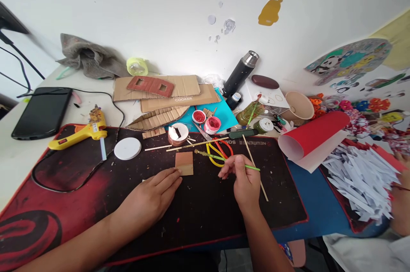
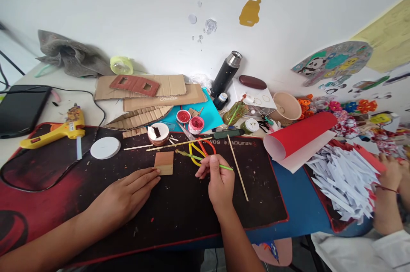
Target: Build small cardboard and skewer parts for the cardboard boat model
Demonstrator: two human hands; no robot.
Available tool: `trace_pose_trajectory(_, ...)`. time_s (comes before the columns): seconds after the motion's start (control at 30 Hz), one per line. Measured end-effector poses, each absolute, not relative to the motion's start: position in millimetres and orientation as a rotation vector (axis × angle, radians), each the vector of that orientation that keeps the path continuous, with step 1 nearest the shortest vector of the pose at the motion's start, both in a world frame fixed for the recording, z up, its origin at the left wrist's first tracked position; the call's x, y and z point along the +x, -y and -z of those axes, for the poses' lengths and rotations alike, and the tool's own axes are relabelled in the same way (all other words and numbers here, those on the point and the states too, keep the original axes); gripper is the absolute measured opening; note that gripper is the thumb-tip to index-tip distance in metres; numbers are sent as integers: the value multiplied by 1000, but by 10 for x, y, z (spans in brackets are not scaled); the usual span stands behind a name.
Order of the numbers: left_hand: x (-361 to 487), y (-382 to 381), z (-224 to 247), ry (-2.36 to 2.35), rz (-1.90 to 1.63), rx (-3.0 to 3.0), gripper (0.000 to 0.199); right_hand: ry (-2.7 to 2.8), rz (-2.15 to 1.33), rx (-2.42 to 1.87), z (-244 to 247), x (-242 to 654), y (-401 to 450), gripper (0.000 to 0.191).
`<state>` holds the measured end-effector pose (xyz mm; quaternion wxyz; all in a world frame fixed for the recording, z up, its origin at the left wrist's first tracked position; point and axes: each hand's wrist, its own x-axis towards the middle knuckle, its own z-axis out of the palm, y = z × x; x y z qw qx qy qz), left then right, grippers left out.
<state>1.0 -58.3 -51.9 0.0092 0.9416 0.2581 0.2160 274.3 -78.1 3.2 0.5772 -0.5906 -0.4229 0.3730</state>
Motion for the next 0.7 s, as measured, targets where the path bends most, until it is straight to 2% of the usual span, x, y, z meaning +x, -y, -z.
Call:
trace_pose_trajectory(0.23, 22, 579, 499, -803, -680, 2995, 36, 1076, -988, -1332, -10, 2655, 864, 48)
trace_pose_trajectory(0.7, 33, 573, 494, -787, -681, 3009, 37, 1039, -958, -1315, -27, 2622, 778, 47)
